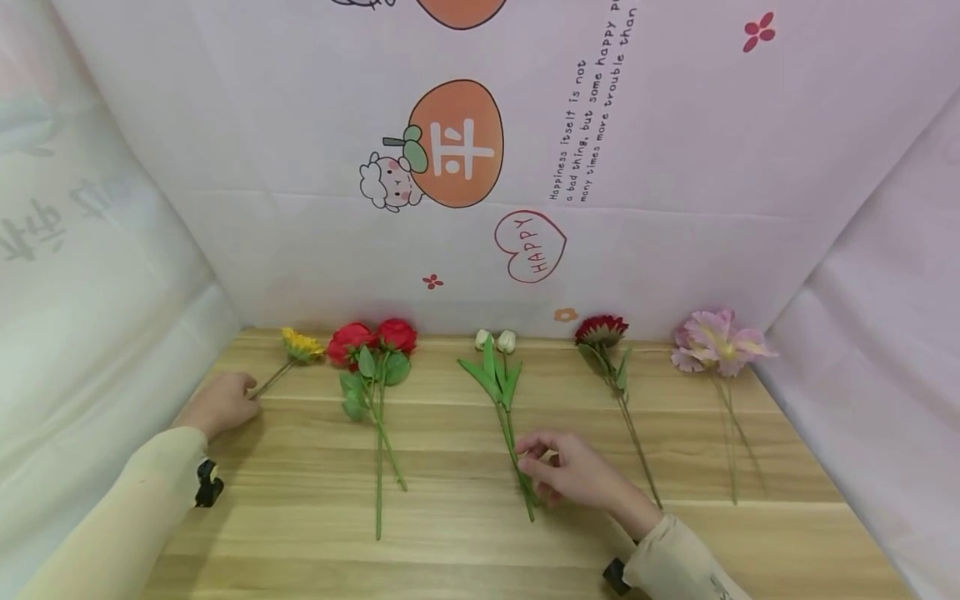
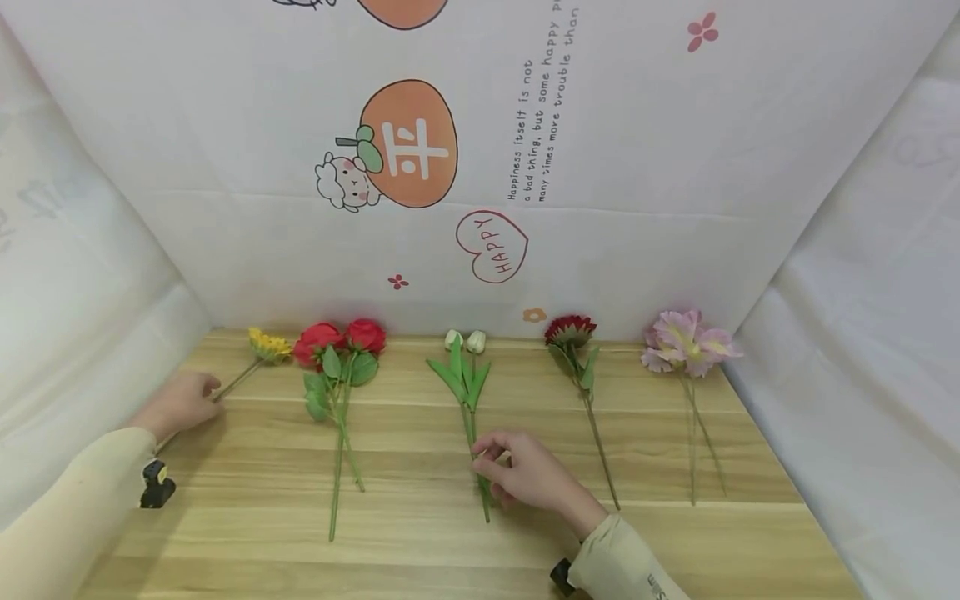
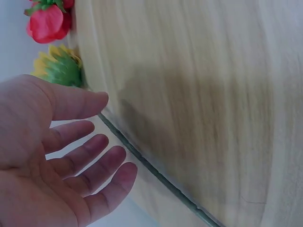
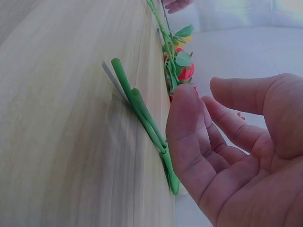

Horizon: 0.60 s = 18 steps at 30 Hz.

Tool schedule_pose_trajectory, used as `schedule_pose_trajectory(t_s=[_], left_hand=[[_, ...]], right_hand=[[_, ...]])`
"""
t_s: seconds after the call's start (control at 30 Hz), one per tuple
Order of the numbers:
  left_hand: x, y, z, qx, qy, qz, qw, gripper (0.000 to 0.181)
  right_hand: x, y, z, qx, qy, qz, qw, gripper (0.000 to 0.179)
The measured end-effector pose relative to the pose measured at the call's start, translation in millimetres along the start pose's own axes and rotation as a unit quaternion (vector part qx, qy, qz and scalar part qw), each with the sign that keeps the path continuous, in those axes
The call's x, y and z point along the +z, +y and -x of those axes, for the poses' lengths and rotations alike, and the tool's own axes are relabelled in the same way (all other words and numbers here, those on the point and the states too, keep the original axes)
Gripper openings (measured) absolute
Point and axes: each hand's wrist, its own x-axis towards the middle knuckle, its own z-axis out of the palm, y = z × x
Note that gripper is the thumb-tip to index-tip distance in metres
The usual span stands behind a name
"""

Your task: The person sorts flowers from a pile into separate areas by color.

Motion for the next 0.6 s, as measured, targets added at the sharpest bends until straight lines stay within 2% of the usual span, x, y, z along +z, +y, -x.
schedule_pose_trajectory(t_s=[0.17, 0.3, 0.47, 0.6], left_hand=[[3.7, -14.3, -1.1, -0.010, -0.009, 0.001, 0.9999, 0.044], [4.6, -20.1, -2.1, -0.011, -0.010, 0.001, 0.9999, 0.036], [2.0, -14.0, 0.4, -0.019, -0.023, 0.007, 0.9995, 0.032], [0.8, -9.8, 1.1, -0.012, -0.038, 0.005, 0.9992, 0.031]], right_hand=[[1.3, 0.3, -0.7, -0.003, -0.002, 0.000, 1.0000, 0.026], [2.0, 0.8, -1.7, -0.001, -0.002, -0.004, 1.0000, 0.025], [1.7, 2.0, -3.0, -0.001, -0.005, -0.007, 1.0000, 0.027], [2.0, 1.2, -3.0, -0.002, -0.006, -0.004, 1.0000, 0.026]])
